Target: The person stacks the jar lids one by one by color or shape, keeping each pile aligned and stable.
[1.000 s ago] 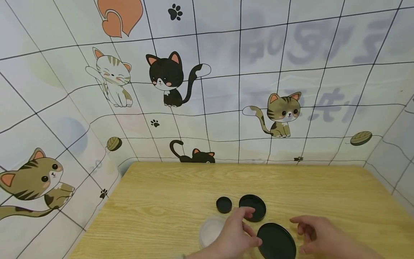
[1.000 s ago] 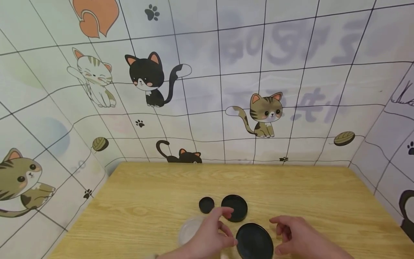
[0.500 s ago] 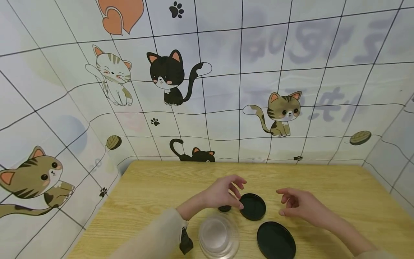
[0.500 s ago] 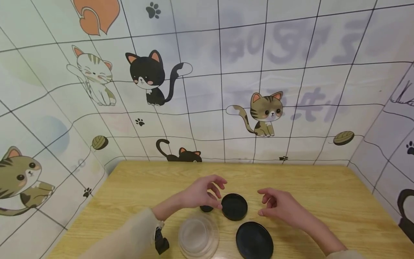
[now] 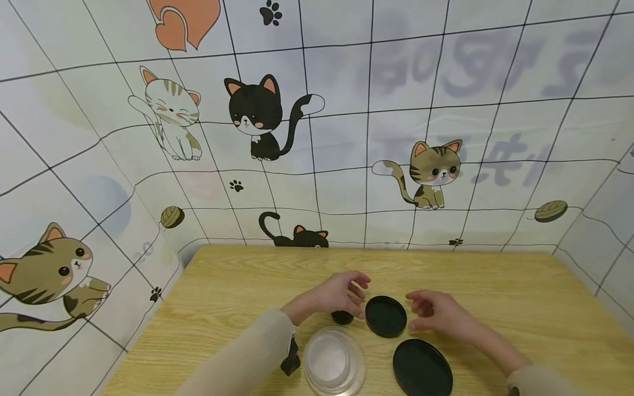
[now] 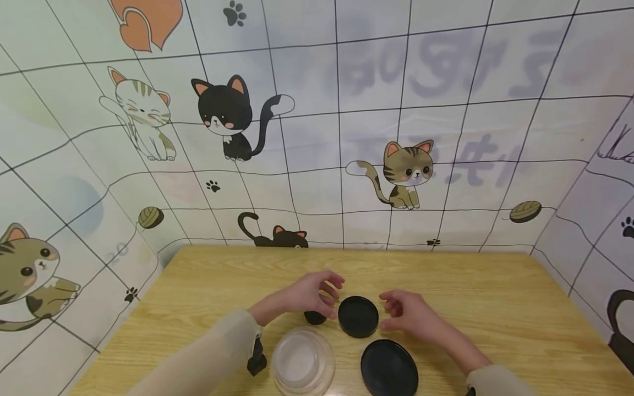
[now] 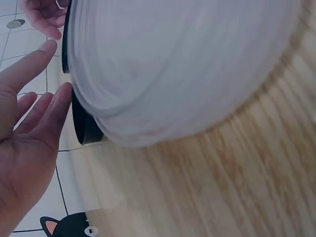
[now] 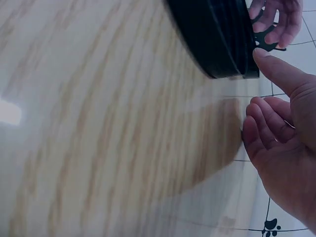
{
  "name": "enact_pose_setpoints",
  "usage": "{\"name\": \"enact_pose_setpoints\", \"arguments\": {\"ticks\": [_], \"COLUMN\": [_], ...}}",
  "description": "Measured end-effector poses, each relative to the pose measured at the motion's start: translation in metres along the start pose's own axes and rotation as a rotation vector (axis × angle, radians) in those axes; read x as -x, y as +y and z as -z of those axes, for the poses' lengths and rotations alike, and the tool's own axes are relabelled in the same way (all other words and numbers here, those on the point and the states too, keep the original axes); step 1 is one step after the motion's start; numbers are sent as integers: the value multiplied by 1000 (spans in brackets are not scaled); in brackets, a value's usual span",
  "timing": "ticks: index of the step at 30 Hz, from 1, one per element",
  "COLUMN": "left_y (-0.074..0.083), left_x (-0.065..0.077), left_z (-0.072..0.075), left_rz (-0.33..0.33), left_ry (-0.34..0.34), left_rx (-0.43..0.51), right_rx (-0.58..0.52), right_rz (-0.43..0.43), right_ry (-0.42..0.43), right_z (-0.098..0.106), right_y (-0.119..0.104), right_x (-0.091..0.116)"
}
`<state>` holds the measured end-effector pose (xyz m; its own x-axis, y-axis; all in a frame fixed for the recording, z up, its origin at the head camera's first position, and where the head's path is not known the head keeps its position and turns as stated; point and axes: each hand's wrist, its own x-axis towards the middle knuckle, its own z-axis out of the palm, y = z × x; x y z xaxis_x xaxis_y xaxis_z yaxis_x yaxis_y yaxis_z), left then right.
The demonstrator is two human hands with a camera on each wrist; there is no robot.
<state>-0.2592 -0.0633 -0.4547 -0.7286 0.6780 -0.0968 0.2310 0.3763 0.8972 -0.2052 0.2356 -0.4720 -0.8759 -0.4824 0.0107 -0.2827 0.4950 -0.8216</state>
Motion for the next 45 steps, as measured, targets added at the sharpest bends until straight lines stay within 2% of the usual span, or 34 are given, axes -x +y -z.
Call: {"name": "enact_pose_setpoints", "arguments": {"ticks": [8, 16, 26, 36, 41, 45], "left_y": [-6, -5, -7, -1, -1, -1], "left_x": [-10, -20, -30, -30, -29, -26], "left_z": [-2, -4, -10, -10, -11, -11], "left_rz": [25, 36, 23, 40, 43, 38], "left_ry": [-30, -63, -91, -108, -95, -78], "left_rx": [-36, -164, -206, -191, -136, -93], "right_rx": [50, 50, 49, 20, -40, -29], "right_rz": [-17, -22, 2, -1, 20, 45], "right_ry": [-9, 1, -4, 29, 12, 18], "right_z": [-4, -6, -10, -10, -8, -6], "right_y": [1, 3, 8, 10, 9, 7], "right_x": [-6, -8, -6, -7, -5, -4]}}
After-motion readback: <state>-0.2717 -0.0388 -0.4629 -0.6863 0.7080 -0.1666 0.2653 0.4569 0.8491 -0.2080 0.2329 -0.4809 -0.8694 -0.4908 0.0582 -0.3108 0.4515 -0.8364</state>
